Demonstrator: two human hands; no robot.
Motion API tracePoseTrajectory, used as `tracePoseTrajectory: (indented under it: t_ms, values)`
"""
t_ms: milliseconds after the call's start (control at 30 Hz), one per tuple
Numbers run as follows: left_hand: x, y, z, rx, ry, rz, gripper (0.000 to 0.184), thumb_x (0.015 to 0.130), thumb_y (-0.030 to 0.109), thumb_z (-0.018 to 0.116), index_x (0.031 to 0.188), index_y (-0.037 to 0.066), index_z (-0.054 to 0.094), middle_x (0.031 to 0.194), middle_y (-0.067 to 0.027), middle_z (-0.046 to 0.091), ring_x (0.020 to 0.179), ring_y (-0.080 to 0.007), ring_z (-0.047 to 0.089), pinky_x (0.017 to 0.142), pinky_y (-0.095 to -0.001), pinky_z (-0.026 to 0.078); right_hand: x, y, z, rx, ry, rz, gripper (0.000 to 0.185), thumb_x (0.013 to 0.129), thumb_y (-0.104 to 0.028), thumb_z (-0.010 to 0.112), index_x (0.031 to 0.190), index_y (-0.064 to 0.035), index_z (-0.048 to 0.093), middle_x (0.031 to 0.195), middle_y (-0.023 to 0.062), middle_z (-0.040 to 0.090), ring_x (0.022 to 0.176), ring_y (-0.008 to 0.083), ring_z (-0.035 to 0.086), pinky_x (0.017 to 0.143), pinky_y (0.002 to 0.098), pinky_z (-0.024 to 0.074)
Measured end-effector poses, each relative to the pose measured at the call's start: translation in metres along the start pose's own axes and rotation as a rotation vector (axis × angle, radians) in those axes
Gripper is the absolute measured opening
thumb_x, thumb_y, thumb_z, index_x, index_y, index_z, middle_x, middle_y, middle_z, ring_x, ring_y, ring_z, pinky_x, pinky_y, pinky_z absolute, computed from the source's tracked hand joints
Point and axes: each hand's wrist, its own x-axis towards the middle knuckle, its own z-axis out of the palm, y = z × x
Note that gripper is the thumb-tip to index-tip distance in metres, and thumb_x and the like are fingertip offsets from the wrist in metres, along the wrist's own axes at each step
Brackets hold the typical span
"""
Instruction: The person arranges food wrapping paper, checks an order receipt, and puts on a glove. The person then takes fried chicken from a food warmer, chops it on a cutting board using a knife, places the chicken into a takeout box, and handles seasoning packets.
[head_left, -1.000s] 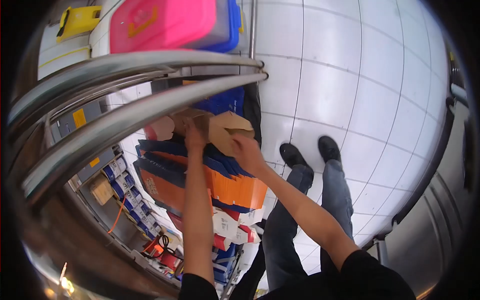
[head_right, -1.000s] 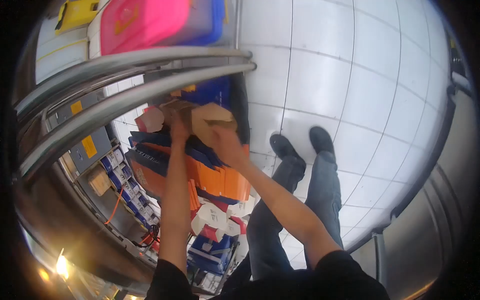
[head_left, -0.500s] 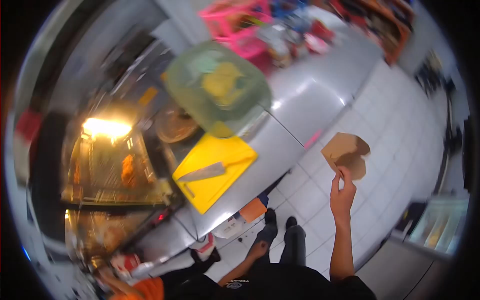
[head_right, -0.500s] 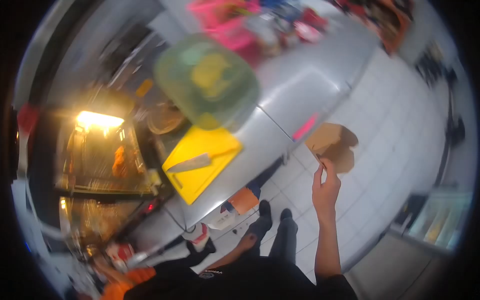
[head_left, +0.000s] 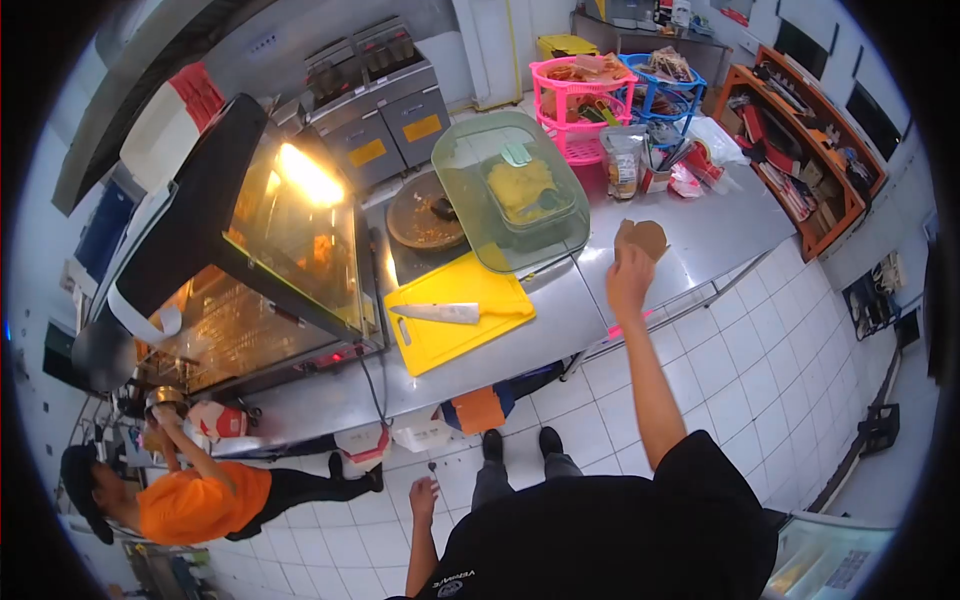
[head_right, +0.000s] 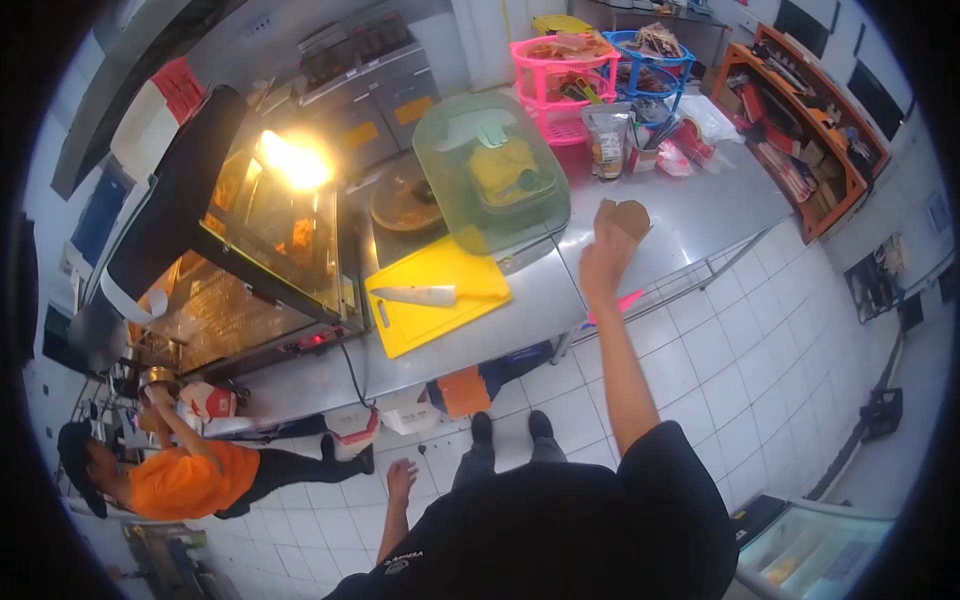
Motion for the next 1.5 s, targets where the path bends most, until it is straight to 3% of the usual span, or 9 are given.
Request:
tracePoseTrajectory:
  t_ms: [133, 367, 600, 900, 967, 1000, 1067, 1333, 1500]
  values:
    - [-0.041, -0.202, -0.041, 0.953, -0.387, 0.455, 0.032, 0.094, 0.031, 0.049, 0.115, 0.009, 0.058, 0.107, -0.0091, 0.067, 0.092, -0.0228, 0.065, 0.077, -0.0372, 0.05, -0.125, -0.059, 0.014, 0.516, -0.507, 0.162, 0.015, 0.087, -0.012, 0.059, 0.099, -0.0028, 0.062, 0.089, 0.0167, 0.064, 0.086, 0.031, 0.063, 0.077, 0.0408, 0.0491]
    - [-0.16, -0.223, -0.003, 0.409, -0.113, -0.245, 0.032, 0.093, 0.031, 0.05, 0.116, 0.009, 0.058, 0.106, -0.0085, 0.067, 0.091, -0.023, 0.065, 0.076, -0.0386, 0.051, -0.32, -0.166, -0.109, 1.065, -1.601, -0.296, 0.014, 0.086, -0.015, 0.058, 0.088, -0.0029, 0.064, 0.079, 0.0158, 0.063, 0.073, 0.0322, 0.062, 0.067, 0.0404, 0.0488]
    - [-0.212, -0.258, -0.027, 0.084, 0.034, -0.263, 0.033, 0.093, 0.031, 0.052, 0.117, 0.009, 0.059, 0.106, -0.0079, 0.067, 0.09, -0.0232, 0.065, 0.075, -0.04, 0.051, -0.364, -0.164, -0.013, 0.676, -1.574, -0.841, 0.024, 0.078, -0.016, 0.061, 0.099, -0.0055, 0.066, 0.095, 0.0176, 0.067, 0.091, 0.0341, 0.064, 0.081, 0.045, 0.0497]
    - [-0.275, -0.461, -0.144, -0.124, 0.237, 0.068, 0.034, 0.091, 0.031, 0.055, 0.118, 0.009, 0.059, 0.105, -0.0071, 0.067, 0.089, -0.0235, 0.065, 0.073, -0.0419, 0.052, -0.481, -0.07, 0.04, -0.133, -1.151, -0.247, 0.019, 0.08, -0.021, 0.06, 0.079, -0.0046, 0.071, 0.083, 0.0136, 0.07, 0.077, 0.0336, 0.066, 0.071, 0.0428, 0.0528]
    - [-0.301, -0.457, -0.189, -0.305, 0.27, -0.166, 0.035, 0.09, 0.032, 0.057, 0.117, 0.01, 0.059, 0.108, -0.0073, 0.066, 0.092, -0.0231, 0.065, 0.074, -0.0403, 0.051, -0.528, -0.055, 0.008, -0.199, -1.535, -0.622, 0.021, 0.076, -0.02, 0.06, 0.063, -0.0052, 0.068, 0.065, 0.0114, 0.067, 0.074, 0.0329, 0.068, 0.073, 0.0456, 0.0535]
    - [-0.313, -0.447, -0.208, -0.481, 0.295, -0.428, 0.035, 0.09, 0.032, 0.058, 0.117, 0.01, 0.059, 0.109, -0.0079, 0.066, 0.093, -0.023, 0.065, 0.075, -0.039, 0.051, -0.571, -0.055, 0.015, -0.288, -1.817, -0.179, 0.02, 0.076, -0.02, 0.061, 0.074, -0.0025, 0.069, 0.078, 0.0151, 0.069, 0.085, 0.0349, 0.068, 0.08, 0.046, 0.0533]
    - [-0.295, -0.427, -0.291, -0.605, 0.356, -0.651, 0.034, 0.094, 0.032, 0.053, 0.121, 0.011, 0.057, 0.115, -0.0083, 0.064, 0.099, -0.0223, 0.063, 0.081, -0.0378, 0.05, -0.623, -0.181, -0.099, -0.226, -1.553, -0.158, 0.04, 0.073, -0.028, 0.064, 0.098, 0.0034, 0.065, 0.112, 0.0272, 0.062, 0.105, 0.0408, 0.061, 0.089, 0.0459, 0.0512]
    - [-0.212, -0.402, -0.532, -0.608, 0.613, -0.273, 0.033, 0.093, 0.026, 0.052, 0.119, 0.006, 0.056, 0.11, -0.0106, 0.065, 0.095, -0.0205, 0.064, 0.078, -0.0344, 0.051, -0.725, -0.435, -0.045, -0.046, -1.798, -0.569, 0.024, 0.075, -0.016, 0.056, 0.07, 0.0051, 0.064, 0.057, 0.0163, 0.065, 0.047, 0.0261, 0.065, 0.054, 0.0355, 0.0571]
    - [-0.218, -0.43, -0.606, -0.609, 0.702, -0.308, 0.032, 0.093, 0.028, 0.053, 0.114, 0.004, 0.057, 0.101, -0.0101, 0.067, 0.087, -0.0181, 0.065, 0.071, -0.0301, 0.051, -0.828, -0.654, -0.009, -0.203, -1.865, -0.835, 0.019, 0.073, -0.018, 0.06, 0.066, -0.003, 0.069, 0.072, 0.0157, 0.07, 0.06, 0.0214, 0.068, 0.056, 0.0373, 0.0569]
